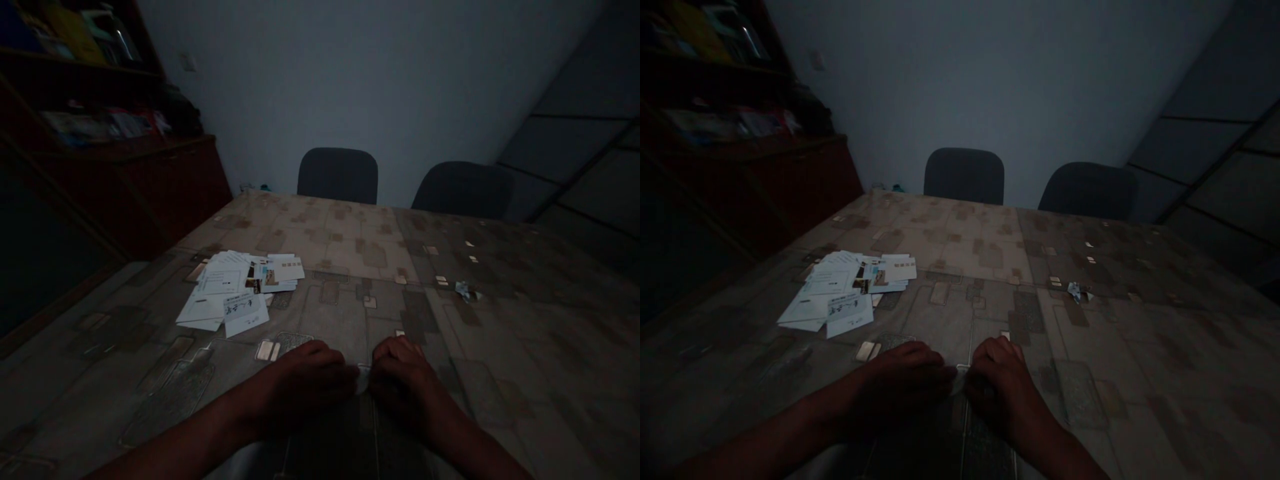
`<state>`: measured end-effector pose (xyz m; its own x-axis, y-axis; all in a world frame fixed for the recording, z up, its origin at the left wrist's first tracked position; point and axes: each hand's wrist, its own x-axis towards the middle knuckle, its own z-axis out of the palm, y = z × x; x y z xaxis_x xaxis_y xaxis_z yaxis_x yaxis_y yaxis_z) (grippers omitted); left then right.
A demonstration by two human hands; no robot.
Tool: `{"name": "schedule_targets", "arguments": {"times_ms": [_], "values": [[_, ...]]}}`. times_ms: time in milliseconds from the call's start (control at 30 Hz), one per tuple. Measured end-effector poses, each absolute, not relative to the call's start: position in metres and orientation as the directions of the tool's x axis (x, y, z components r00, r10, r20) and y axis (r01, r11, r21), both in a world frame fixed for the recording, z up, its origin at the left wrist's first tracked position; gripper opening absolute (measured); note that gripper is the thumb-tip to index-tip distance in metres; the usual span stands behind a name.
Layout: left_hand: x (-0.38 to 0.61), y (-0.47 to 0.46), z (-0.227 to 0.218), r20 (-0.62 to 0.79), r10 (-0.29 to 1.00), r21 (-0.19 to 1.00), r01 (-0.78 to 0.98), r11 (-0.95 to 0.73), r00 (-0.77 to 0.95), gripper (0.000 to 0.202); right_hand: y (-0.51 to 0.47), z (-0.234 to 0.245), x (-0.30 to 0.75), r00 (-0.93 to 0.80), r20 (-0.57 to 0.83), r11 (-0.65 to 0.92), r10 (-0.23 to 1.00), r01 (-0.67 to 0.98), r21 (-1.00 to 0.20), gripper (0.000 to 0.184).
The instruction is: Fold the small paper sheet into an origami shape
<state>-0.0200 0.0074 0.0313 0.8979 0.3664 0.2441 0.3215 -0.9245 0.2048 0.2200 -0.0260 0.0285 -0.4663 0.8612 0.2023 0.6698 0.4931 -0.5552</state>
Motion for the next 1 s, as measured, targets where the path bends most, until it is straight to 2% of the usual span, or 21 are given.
{"name": "schedule_targets", "arguments": {"times_ms": [167, 267, 667, 800, 1000], "values": [[-0.023, 0.010, 0.035, 0.243, 0.252, 0.065, 0.244, -0.968, 0.937, 0.023, -0.026, 0.032, 0.213, -0.393, 0.169, 0.417, 0.904, 0.717, -0.559, 0.020], [-0.025, 0.011, 0.037, 0.217, 0.232, 0.033, 0.230, -0.973, 0.948, 0.026, -0.025, 0.028, 0.211, -0.361, 0.171, 0.394, 0.917, 0.741, -0.544, 0.021], [-0.026, 0.011, 0.025, 0.245, 0.250, 0.134, 0.222, -0.966, 0.937, 0.033, -0.026, 0.026, 0.206, -0.289, 0.148, 0.322, 0.946, 0.780, -0.536, 0.020], [-0.025, 0.011, 0.026, 0.242, 0.289, 0.195, 0.245, -0.950, 0.926, 0.028, -0.026, 0.027, 0.206, -0.304, 0.147, 0.334, 0.941, 0.777, -0.533, 0.020], [-0.023, 0.008, 0.033, 0.290, 0.277, 0.177, 0.233, -0.956, 0.916, 0.026, -0.027, 0.024, 0.208, -0.330, 0.184, 0.376, 0.926, 0.754, -0.539, 0.022]]}}
